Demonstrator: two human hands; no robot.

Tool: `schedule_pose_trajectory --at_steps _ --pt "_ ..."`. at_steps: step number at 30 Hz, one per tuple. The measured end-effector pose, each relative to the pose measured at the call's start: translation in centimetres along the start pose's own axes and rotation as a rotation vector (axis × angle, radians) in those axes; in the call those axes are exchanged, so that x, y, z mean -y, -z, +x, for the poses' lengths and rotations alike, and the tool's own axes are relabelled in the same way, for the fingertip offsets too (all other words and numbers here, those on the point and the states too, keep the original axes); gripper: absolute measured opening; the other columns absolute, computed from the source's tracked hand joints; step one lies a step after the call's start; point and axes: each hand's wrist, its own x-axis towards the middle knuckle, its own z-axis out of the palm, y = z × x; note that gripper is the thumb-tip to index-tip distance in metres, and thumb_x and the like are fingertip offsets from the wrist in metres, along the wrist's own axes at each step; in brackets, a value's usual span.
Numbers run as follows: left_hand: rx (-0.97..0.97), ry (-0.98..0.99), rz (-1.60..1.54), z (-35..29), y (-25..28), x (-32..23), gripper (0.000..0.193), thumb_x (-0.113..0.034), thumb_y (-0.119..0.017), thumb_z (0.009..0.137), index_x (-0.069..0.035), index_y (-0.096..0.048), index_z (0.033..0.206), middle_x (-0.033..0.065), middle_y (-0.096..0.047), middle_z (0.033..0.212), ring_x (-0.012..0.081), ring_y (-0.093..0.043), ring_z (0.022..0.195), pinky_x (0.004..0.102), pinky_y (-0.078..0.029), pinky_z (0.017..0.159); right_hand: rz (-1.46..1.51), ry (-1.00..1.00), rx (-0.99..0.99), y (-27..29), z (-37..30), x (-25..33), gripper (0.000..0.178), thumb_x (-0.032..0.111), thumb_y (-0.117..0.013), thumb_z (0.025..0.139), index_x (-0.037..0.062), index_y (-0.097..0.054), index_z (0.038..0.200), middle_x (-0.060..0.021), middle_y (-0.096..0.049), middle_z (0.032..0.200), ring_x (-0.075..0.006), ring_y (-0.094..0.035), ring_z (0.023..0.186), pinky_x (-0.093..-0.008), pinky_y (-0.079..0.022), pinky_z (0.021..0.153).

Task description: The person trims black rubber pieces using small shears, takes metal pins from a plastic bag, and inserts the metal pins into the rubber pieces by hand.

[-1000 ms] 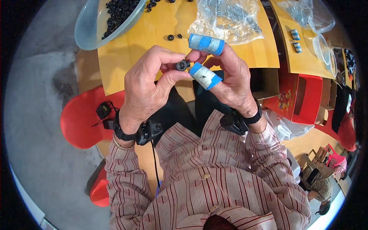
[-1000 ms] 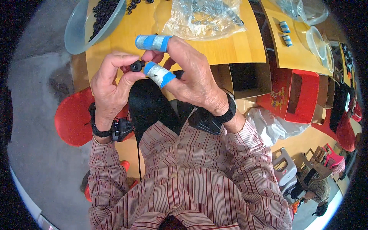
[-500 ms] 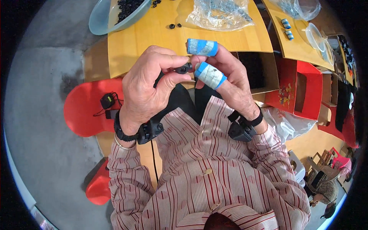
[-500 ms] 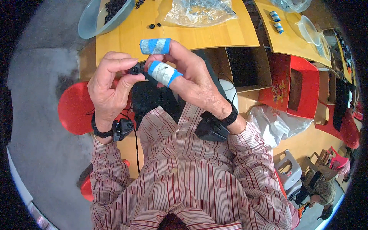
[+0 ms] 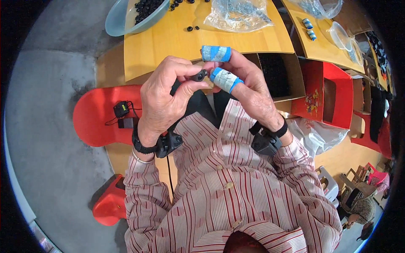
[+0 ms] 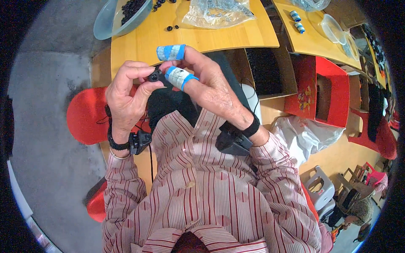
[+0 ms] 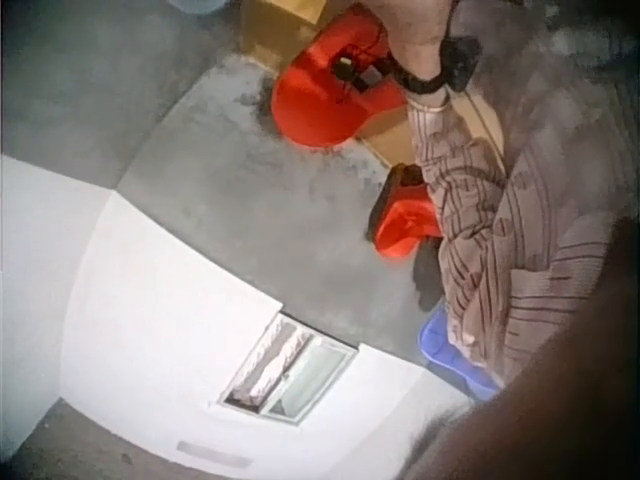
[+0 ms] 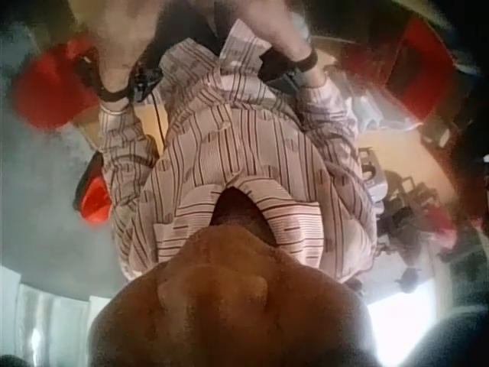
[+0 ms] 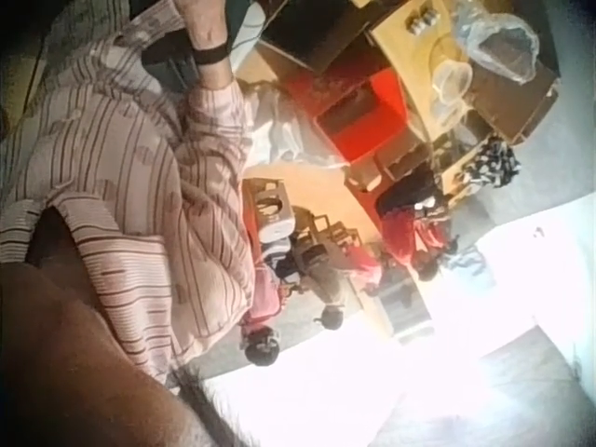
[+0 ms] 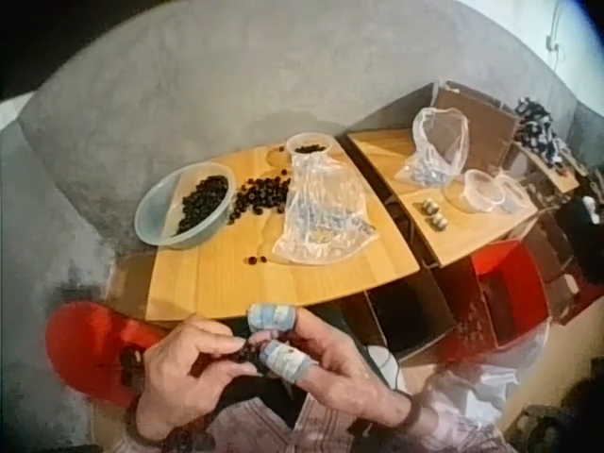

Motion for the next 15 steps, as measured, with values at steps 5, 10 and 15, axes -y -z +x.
schedule_pose_trajectory --at_steps 5,10,15 --pt "-0.046 0.107 -0.143 -0.3 -1.4 0.9 0.026 -0.003 -0.074 0.074 -0.002 -0.058 0.094 0.0064 -0.061 0.083 0.0148 -0.059 0.072 0.0255 -0.048 0.064 0.021 -0.067 -0.009 3.1 -0.1 0.5 0.032 0.006 -0.051 0.092 0.0042 -0.052 0.124 -0.0015 -0.061 0.102 -0.0078 -0.054 0.091 -0.022 -0.046 0.078" --pt "-0.082 0.179 -0.363 -0.9 -2.0 0.8 0.024 0.007 -0.067 0.076 0.0 -0.056 0.095 0.009 -0.06 0.093 0.014 -0.057 0.08 0.0246 -0.046 0.073 -0.616 0.071 -0.339 10.6 -0.4 2.0 0.027 0.002 -0.045 0.089 0.0002 -0.059 0.112 -0.005 -0.066 0.095 -0.011 -0.059 0.086 -0.0252 -0.048 0.079" --pt "-0.052 0.354 -0.505 -2.8 -1.3 1.5 0.02 0.008 -0.055 0.082 0.0 -0.052 0.101 0.0101 -0.056 0.102 0.0155 -0.053 0.095 0.0268 -0.041 0.089 -1.233 -0.015 -0.706 24.2 -3.0 1.2 0.025 0.018 -0.058 0.085 0.002 -0.062 0.104 -0.0197 -0.067 0.093 -0.0334 -0.065 0.086 -0.0373 -0.05 0.078"
